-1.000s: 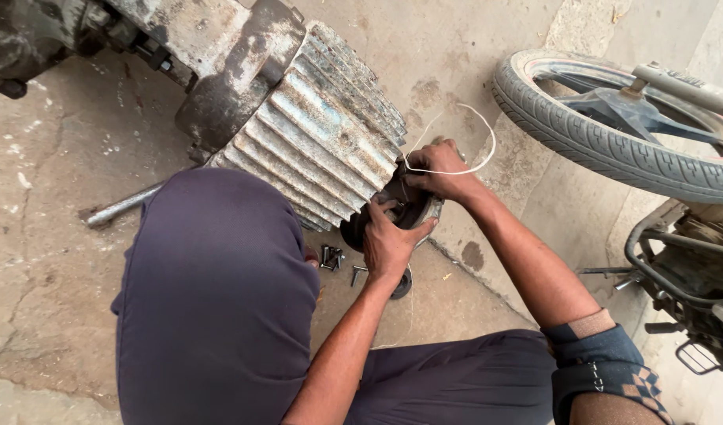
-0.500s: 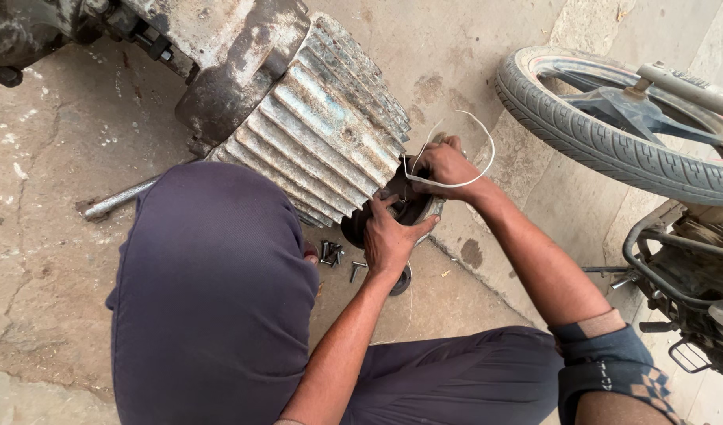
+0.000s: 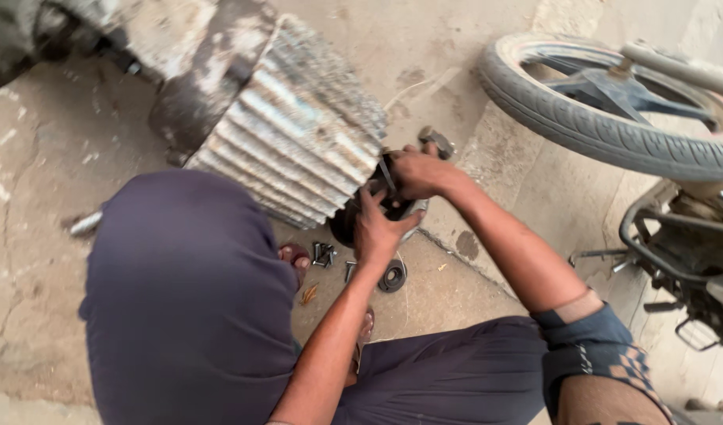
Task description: The person sits on the ground and works on a motor assembly, using a hammer to tap a metal component into place and a wrench to tighten bolts. A second person briefly assists by handing over a bolt.
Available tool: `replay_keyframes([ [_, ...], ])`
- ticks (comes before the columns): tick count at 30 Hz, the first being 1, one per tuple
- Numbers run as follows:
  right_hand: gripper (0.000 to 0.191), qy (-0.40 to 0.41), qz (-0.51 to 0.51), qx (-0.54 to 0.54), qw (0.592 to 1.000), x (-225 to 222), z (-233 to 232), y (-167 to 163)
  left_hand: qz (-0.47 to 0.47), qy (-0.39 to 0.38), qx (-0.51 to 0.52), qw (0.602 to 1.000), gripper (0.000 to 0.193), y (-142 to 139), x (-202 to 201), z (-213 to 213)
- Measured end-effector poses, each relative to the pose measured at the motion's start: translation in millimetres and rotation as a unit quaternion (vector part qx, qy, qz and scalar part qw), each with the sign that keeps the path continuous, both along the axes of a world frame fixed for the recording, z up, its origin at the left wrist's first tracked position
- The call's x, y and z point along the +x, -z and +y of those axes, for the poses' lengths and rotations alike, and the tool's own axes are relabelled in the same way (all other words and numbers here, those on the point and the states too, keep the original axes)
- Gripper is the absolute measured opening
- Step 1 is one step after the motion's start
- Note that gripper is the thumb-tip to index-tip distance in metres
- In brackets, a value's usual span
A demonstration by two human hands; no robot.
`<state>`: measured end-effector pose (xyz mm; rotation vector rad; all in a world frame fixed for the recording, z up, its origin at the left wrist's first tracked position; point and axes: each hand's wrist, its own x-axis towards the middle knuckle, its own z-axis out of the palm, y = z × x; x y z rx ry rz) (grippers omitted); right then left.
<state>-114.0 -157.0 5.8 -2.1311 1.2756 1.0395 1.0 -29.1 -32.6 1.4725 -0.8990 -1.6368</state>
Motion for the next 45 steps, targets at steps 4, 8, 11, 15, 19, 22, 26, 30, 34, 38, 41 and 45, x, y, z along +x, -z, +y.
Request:
replay_keyframes([
  [4, 0.05, 0.023, 0.021, -0.049, 0.998, 17.7, 11.7, -8.9, -0.029, -0.025, -0.071, 0.997, 0.092, 12.6, -6.5, -1.1],
  [8, 0.057, 0.09, -0.071, -0.058, 0.992, -6.7, 14.0, -27.2, -0.009, -0.006, -0.044, 0.999, 0.077, 19.0, -9.2, -0.1],
  [11, 0.039, 0.232, -0.375, -0.203, 0.874, -54.5, 28.7, -33.2, -0.036, 0.003, -0.079, 0.996, 0.072, 20.3, -6.8, -2.0],
  [15, 0.032, 0.449, -0.303, -0.244, 0.804, -104.5, 91.7, 2.8, -0.079, 0.041, -0.066, 0.994, 0.062, 13.7, -6.6, -2.1],
  [19, 0.04, 0.487, -0.307, -0.128, 0.808, -119.7, 137.9, 58.3, 0.056, 0.056, -0.079, 0.994, 0.056, 11.7, -7.1, 5.5],
  [22, 0.041, 0.501, -0.329, -0.123, 0.791, -94.9, 139.3, 91.6, -0.015, 0.094, -0.081, 0.992, 0.047, 10.9, -0.2, 8.5],
  [26, 0.04, 0.524, -0.419, -0.025, 0.741, -73.2, 131.8, 110.4, 0.051, 0.087, -0.048, 0.994, 0.04, 12.6, -1.8, 10.2],
  [30, 0.035, 0.477, -0.363, -0.034, 0.8, -77.8, 121.1, 100.7, 0.044, 0.089, -0.046, 0.994, 0.04, 11.2, -5.3, 8.5],
  [34, 0.02, 0.458, -0.377, -0.189, 0.782, -71.7, 123.1, 87.2, 0.026, 0.091, -0.054, 0.994, 0.042, 10.0, -6.1, 5.9],
  [38, 0.009, 0.449, -0.315, -0.227, 0.805, -76.1, 122.1, 92.8, -0.089, 0.059, -0.202, 0.973, 0.034, 16.1, -7.3, 13.4],
  [41, 0.019, 0.381, -0.271, -0.477, 0.744, -137.4, 124.8, 98.2, -0.121, -0.018, -0.295, 0.948, 0.023, 23.1, -7.1, 24.6],
  [45, 0.024, 0.502, -0.006, -0.473, 0.724, -295.6, 170.7, 67.8, -0.124, -0.042, -0.298, 0.945, 0.024, 31.3, -8.7, 22.6],
])
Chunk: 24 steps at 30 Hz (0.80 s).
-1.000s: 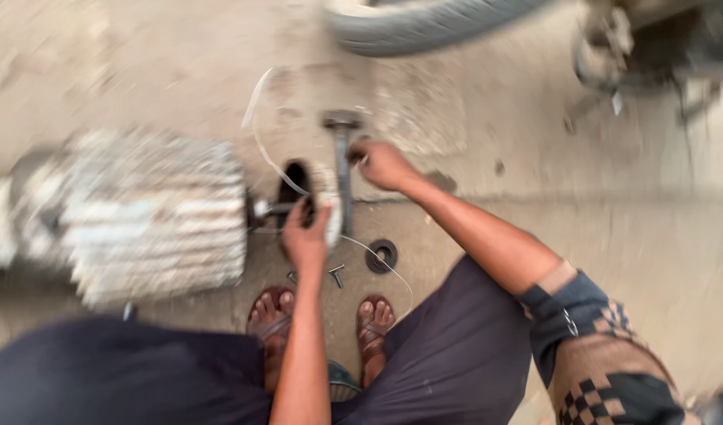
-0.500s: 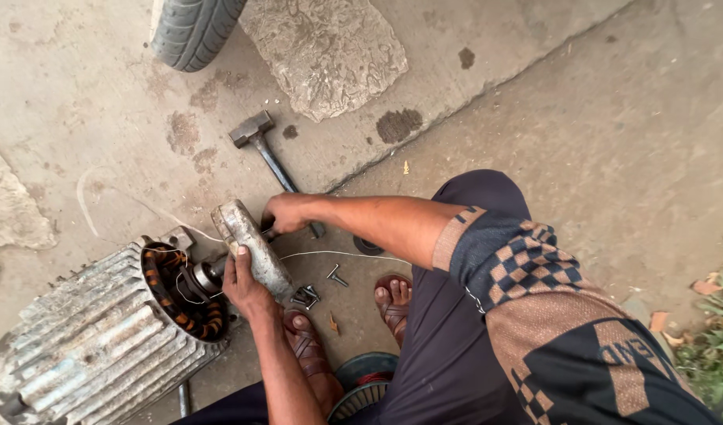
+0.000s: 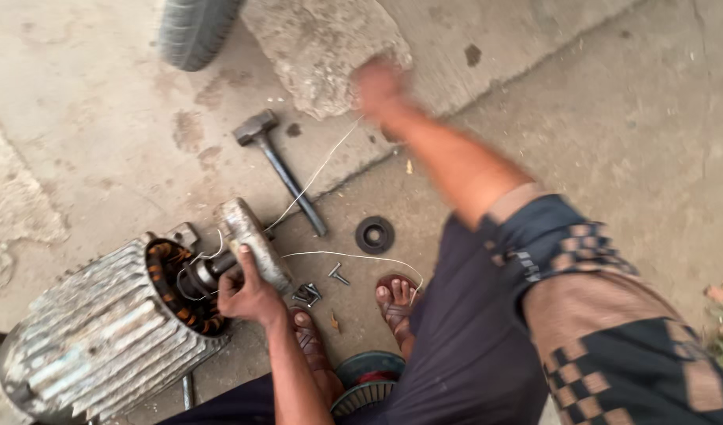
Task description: The person sits on the ground and works on a motor assembly, using a hammer to tap a metal component into place and a wrench to tighten bolts. A second person briefly assists by handing over a bolt.
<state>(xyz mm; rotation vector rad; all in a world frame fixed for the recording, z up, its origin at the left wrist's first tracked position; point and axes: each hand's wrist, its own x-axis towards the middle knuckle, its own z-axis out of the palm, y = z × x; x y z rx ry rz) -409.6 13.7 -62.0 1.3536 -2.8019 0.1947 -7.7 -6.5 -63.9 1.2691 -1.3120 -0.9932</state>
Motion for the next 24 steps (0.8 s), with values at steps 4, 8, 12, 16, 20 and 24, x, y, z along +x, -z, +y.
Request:
replay_keyframes([
  [4, 0.029, 0.197, 0.038, 0.162, 0.966, -106.5, 80.0, -54.4, -0.025, -0.023, -0.007, 0.999, 0.035, -1.3, -2.1, -3.4],
  [8, 0.034, 0.263, 0.054, 0.271, 0.924, -121.3, 107.5, -69.0, -0.07, -0.042, -0.003, 0.997, 0.046, -7.3, -2.2, -0.9],
  [12, 0.038, 0.311, 0.077, 0.285, 0.903, -108.0, 96.7, -81.7, -0.079, -0.052, 0.02, 0.995, 0.04, -19.1, -4.7, -1.3],
  [16, 0.076, 0.29, 0.075, 0.324, 0.897, -74.7, 71.2, -101.9, -0.095, -0.048, 0.049, 0.993, 0.052, -26.4, -2.6, -2.7],
  [20, 0.123, -0.046, 0.177, 0.264, 0.947, 13.8, -0.9, -80.4, -0.122, -0.055, 0.039, 0.99, 0.059, -31.0, -1.5, -3.5],
  [24, 0.118, -0.311, -0.363, 0.228, 0.848, 140.5, -37.7, -34.4, -0.119, -0.054, 0.051, 0.99, 0.058, -38.5, -1.4, -4.6],
])
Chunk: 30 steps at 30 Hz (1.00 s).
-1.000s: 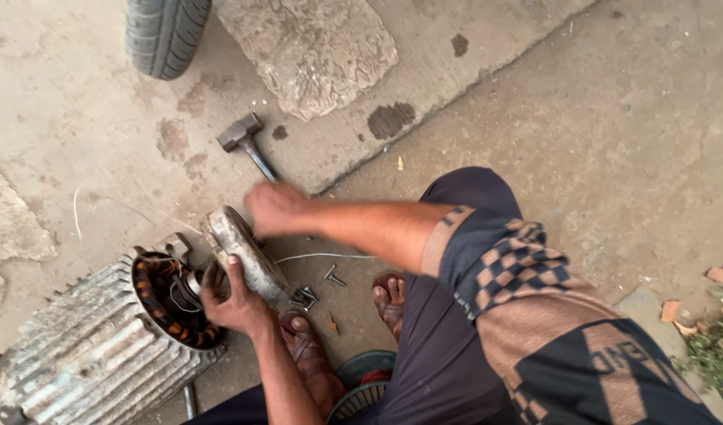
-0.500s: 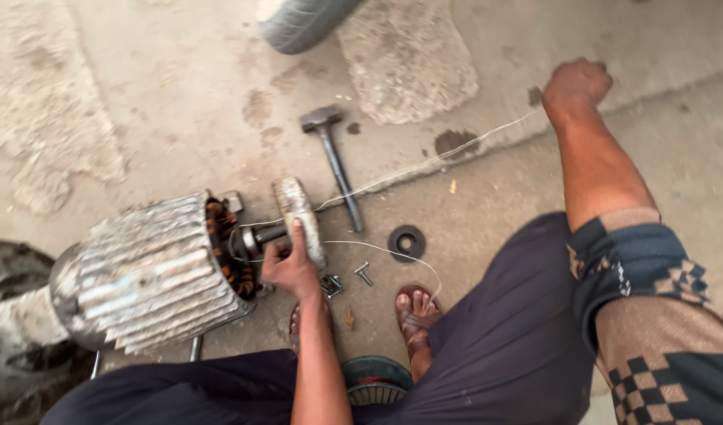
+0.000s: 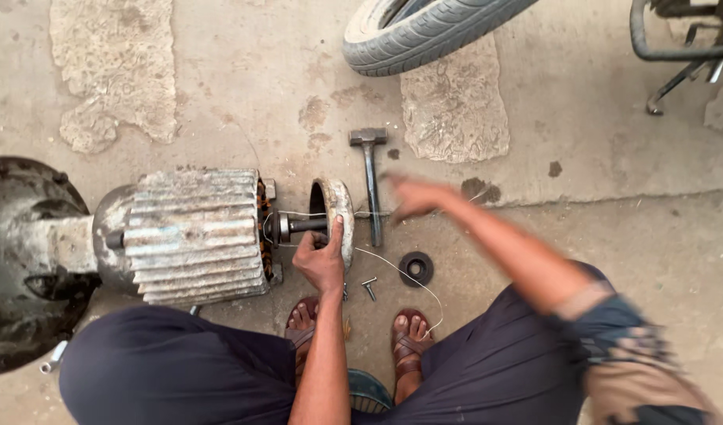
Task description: The person sits on the ground and works on a motor assembly, using a hammer to tap a metal component into place and a wrench to tighten bolts. A second person briefly assists by handing over a bolt.
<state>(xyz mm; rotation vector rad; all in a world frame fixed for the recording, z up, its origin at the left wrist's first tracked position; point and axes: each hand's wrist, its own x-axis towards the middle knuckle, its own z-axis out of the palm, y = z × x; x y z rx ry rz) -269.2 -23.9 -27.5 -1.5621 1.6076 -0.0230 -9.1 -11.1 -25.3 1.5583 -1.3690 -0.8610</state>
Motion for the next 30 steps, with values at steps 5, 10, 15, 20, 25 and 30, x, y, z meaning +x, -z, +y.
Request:
replay_keyframes([
  [5, 0.082, -0.088, 0.088, 0.012, 0.992, 91.1, 6.2, 19.1, -0.003, -0.005, 0.036, 0.999, 0.058, -10.7, 2.9, -2.1],
  [10, 0.048, 0.175, -0.218, 0.153, 0.948, 75.3, 9.1, 0.6, 0.004, 0.014, 0.069, 0.998, 0.056, -23.5, 7.2, -3.8],
  [15, 0.046, 0.173, -0.07, 0.202, 0.961, 81.4, 15.8, -1.7, -0.01, 0.03, 0.089, 0.996, 0.06, -31.4, 8.8, -3.9],
  [20, 0.061, 0.115, 0.031, 0.007, 0.993, 86.9, 26.7, -11.3, -0.054, 0.048, 0.102, 0.992, 0.07, -33.9, 10.6, -0.5],
  [25, 0.069, 0.17, 0.052, 0.027, 0.984, 83.8, 26.1, -31.7, -0.021, 0.021, 0.089, 0.996, 0.068, -36.8, 13.0, -1.1],
  [30, 0.066, 0.17, 0.049, 0.036, 0.984, 91.4, 22.7, -49.6, 0.01, 0.018, 0.063, 0.998, 0.06, -39.3, 16.4, 1.5],
])
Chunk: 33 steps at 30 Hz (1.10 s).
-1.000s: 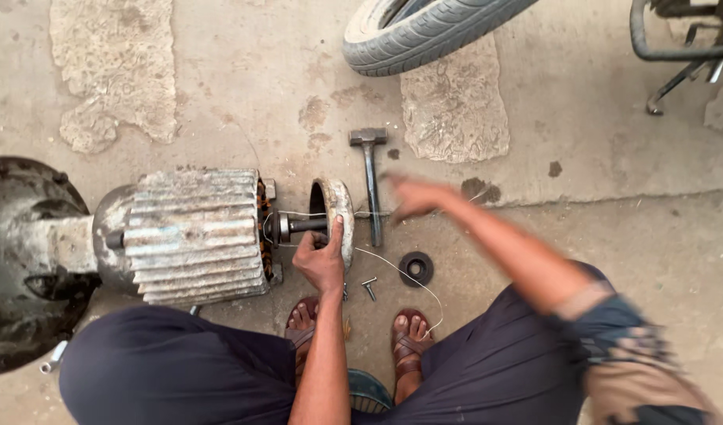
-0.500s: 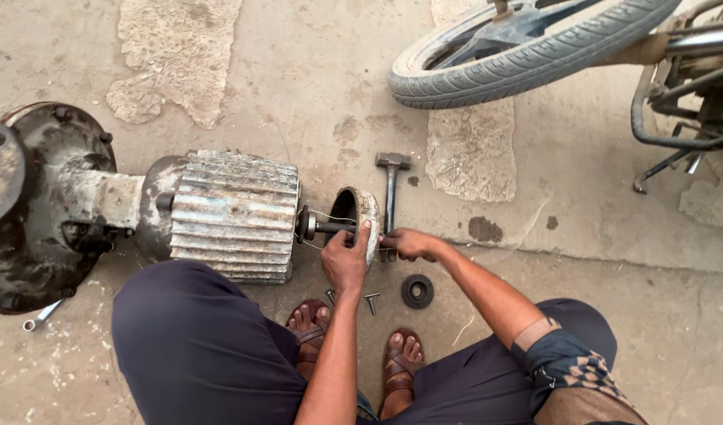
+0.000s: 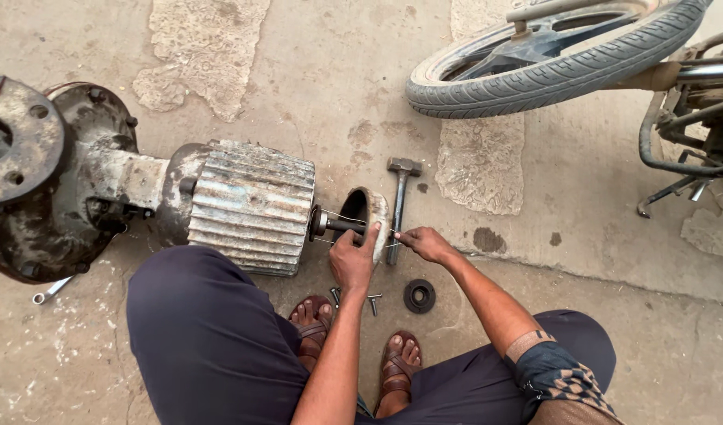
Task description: The person sits on the ground and works on a motor assembly, using a hammer to tap a metal component into place and a wrench to tighten bolts. A second person briefly assists by handing over a bolt.
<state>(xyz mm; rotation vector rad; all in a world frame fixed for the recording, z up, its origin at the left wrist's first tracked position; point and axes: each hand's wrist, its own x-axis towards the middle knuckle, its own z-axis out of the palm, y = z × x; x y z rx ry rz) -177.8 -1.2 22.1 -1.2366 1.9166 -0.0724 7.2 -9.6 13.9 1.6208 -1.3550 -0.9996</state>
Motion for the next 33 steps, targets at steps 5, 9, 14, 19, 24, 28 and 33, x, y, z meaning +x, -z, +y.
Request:
replay_keyframes([
  [5, 0.063, -0.092, 0.074, 0.028, 0.993, 4.2, 0.8, -24.5, -0.003, 0.012, -0.019, 1.0, 0.061, 4.0, 1.9, 2.4],
  [9, 0.079, -0.17, 0.173, 0.022, 0.97, 5.4, -3.7, -45.2, -0.001, 0.017, 0.009, 1.0, 0.061, 2.4, 3.8, 0.9],
  [14, 0.122, -0.211, 0.101, -0.09, 0.968, 19.6, -17.5, -65.5, 0.027, 0.005, 0.009, 1.0, 0.055, -8.5, 6.9, 1.5],
  [19, 0.093, -0.176, 0.041, 0.0, 0.984, 62.0, -24.9, -58.2, 0.082, -0.047, 0.01, 0.995, 0.054, -4.4, 9.1, 6.5],
  [24, 0.042, -0.141, 0.022, -0.002, 0.99, 73.2, -28.8, -36.8, 0.025, -0.259, 0.233, 0.937, 0.059, 25.6, 17.3, 19.6],
  [28, 0.052, -0.074, -0.099, -0.086, 0.989, 53.2, -36.4, -31.0, 0.272, -0.358, 0.423, 0.786, 0.066, 47.2, 14.6, 26.2],
  [33, 0.057, 0.222, -0.18, -0.136, 0.948, 60.3, -60.2, -50.9, 0.524, -0.28, 0.484, 0.643, 0.069, 58.1, 25.8, 24.7],
])
